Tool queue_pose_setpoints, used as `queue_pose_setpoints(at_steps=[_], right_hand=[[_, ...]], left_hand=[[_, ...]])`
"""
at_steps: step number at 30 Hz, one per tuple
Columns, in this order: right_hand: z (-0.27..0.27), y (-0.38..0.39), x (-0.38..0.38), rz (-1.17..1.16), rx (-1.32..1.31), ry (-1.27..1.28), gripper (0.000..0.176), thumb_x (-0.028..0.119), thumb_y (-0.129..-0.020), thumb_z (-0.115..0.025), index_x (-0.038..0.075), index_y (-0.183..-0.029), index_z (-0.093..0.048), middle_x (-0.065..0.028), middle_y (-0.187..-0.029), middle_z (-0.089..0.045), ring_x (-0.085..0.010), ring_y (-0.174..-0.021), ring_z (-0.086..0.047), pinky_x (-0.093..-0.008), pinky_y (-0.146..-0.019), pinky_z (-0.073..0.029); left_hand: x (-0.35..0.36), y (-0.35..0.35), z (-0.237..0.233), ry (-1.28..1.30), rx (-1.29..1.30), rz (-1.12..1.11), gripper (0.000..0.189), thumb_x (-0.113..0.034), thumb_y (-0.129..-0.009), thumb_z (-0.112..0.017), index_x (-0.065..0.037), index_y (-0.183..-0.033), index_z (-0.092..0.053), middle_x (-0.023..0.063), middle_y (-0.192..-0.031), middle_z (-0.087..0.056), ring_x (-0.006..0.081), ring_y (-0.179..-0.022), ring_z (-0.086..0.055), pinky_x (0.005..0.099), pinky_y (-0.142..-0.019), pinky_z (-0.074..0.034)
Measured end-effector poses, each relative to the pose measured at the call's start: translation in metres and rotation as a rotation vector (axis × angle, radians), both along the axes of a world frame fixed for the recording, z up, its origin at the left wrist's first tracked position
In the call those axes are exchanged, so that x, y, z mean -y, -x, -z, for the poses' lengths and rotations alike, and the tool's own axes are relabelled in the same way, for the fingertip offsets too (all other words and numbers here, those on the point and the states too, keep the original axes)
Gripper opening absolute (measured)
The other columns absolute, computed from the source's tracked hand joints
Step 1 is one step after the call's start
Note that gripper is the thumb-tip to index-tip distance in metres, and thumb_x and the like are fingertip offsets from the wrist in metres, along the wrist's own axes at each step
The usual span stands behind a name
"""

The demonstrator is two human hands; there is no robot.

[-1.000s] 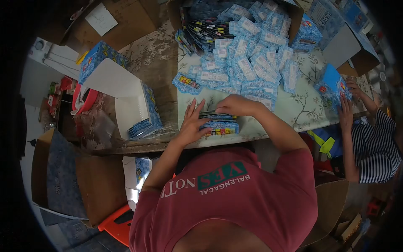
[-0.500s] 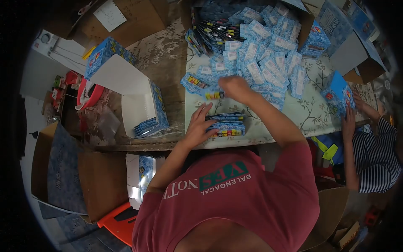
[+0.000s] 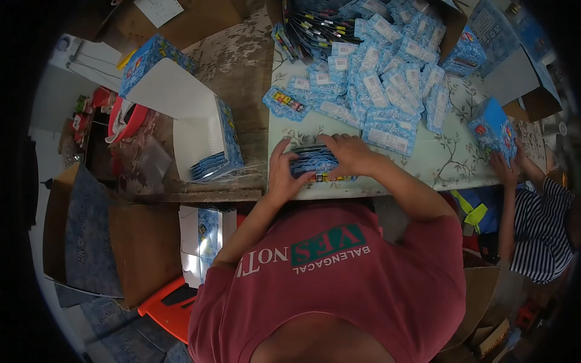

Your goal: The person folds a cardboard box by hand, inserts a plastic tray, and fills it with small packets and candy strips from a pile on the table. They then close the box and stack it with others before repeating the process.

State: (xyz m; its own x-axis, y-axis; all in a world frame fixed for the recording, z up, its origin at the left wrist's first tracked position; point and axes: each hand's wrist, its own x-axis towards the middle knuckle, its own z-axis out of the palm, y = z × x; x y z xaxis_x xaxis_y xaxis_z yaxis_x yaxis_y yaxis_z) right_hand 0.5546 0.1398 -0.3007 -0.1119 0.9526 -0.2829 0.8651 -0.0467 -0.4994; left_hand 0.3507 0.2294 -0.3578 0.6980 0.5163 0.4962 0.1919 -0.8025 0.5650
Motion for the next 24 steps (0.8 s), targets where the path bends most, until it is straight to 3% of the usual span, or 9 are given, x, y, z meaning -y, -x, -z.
queue_pose_setpoints(at_steps=[3,4,7,11,15,17,19,22,24], right_hand=[[0.015,0.007,0.009,-0.033,0.085,-0.152,0.09,0.035,-0.058,-0.078,0.009,-0.131,-0.031,-0.0228,-0.111,-0.052,-0.0389,-0.105,-0.05,-0.0424,-0.087,-0.042],[0.019,0.009,0.011,-0.097,0.118,-0.25,0.089,0.033,-0.058,-0.077,0.009,-0.131,-0.032,-0.0226,-0.109,-0.052,-0.0386,-0.103,-0.051,-0.0431,-0.085,-0.043],[0.018,0.013,0.006,-0.014,0.096,-0.207,0.084,0.031,-0.06,-0.076,0.01,-0.13,-0.034,-0.0215,-0.106,-0.053,-0.038,-0.1,-0.052,-0.0439,-0.083,-0.044],[0.021,0.01,0.003,-0.022,0.081,-0.263,0.082,0.031,-0.06,-0.076,0.009,-0.128,-0.035,-0.0209,-0.103,-0.054,-0.0382,-0.095,-0.053,-0.0438,-0.082,-0.044],[0.004,0.016,-0.02,0.061,-0.042,-0.299,0.079,0.028,-0.057,-0.077,0.006,-0.124,-0.041,-0.0208,-0.102,-0.056,-0.0366,-0.093,-0.056,-0.0414,-0.081,-0.046],[-0.01,0.027,-0.044,0.23,-0.151,-0.28,0.079,0.027,-0.059,-0.077,0.007,-0.125,-0.039,-0.0209,-0.107,-0.057,-0.0332,-0.099,-0.057,-0.0388,-0.085,-0.045],[-0.056,0.056,-0.085,0.27,-0.398,-0.307,0.081,0.027,-0.059,-0.078,0.007,-0.127,-0.038,-0.0203,-0.107,-0.058,-0.0315,-0.098,-0.059,-0.0378,-0.084,-0.045],[-0.082,0.107,-0.16,0.171,-0.535,-0.434,0.084,0.028,-0.059,-0.079,0.007,-0.127,-0.036,-0.0183,-0.106,-0.058,-0.0284,-0.098,-0.058,-0.037,-0.083,-0.046],[-0.091,0.141,-0.205,0.137,-0.559,-0.481,0.083,0.029,-0.059,-0.078,0.006,-0.127,-0.037,-0.02,-0.104,-0.059,-0.0314,-0.096,-0.059,-0.0393,-0.081,-0.046]], left_hand=[[0.007,0.01,0.017,0.445,-0.028,-0.037,0.101,-0.019,-0.06,-0.083,0.001,-0.137,-0.019,0.0252,-0.132,-0.033,0.0374,-0.122,-0.036,0.042,-0.099,-0.034],[0.008,0.012,0.015,0.446,-0.031,-0.046,0.101,-0.019,-0.06,-0.083,0.001,-0.137,-0.019,0.0252,-0.132,-0.033,0.0374,-0.122,-0.036,0.042,-0.099,-0.034],[0.005,0.009,0.017,0.741,-0.071,0.128,0.118,-0.021,-0.061,-0.083,0.0,-0.141,0.001,0.0272,-0.139,-0.024,0.0385,-0.129,-0.028,0.0397,-0.103,-0.03],[-0.004,0.008,0.018,0.699,-0.055,0.158,0.117,-0.023,-0.062,-0.082,-0.001,-0.141,0.001,0.0275,-0.142,-0.018,0.0396,-0.132,-0.023,0.0407,-0.104,-0.028],[-0.029,0.041,-0.031,0.221,-0.008,0.056,0.089,-0.019,-0.073,-0.072,0.0,-0.14,-0.017,0.0257,-0.141,-0.024,0.0385,-0.133,-0.022,0.0429,-0.105,-0.025],[-0.053,0.084,-0.048,-0.097,0.207,-0.298,0.071,-0.014,-0.077,-0.067,0.001,-0.135,-0.03,0.0246,-0.137,-0.033,0.0366,-0.13,-0.028,0.0433,-0.104,-0.027],[-0.08,0.118,-0.064,-0.165,0.324,-0.802,0.058,-0.012,-0.081,-0.062,0.002,-0.131,-0.037,0.0223,-0.132,-0.04,0.0369,-0.123,-0.039,0.0409,-0.1,-0.033],[-0.119,0.159,-0.039,0.005,0.32,-1.07,0.042,-0.013,-0.085,-0.056,0.005,-0.121,-0.047,0.0207,-0.12,-0.053,0.0337,-0.107,-0.053,0.037,-0.089,-0.041],[-0.138,0.184,-0.021,0.675,0.401,-0.882,0.031,-0.016,-0.088,-0.05,0.007,-0.109,-0.056,0.0181,-0.097,-0.063,0.0253,-0.086,-0.06,0.0339,-0.076,-0.045]])
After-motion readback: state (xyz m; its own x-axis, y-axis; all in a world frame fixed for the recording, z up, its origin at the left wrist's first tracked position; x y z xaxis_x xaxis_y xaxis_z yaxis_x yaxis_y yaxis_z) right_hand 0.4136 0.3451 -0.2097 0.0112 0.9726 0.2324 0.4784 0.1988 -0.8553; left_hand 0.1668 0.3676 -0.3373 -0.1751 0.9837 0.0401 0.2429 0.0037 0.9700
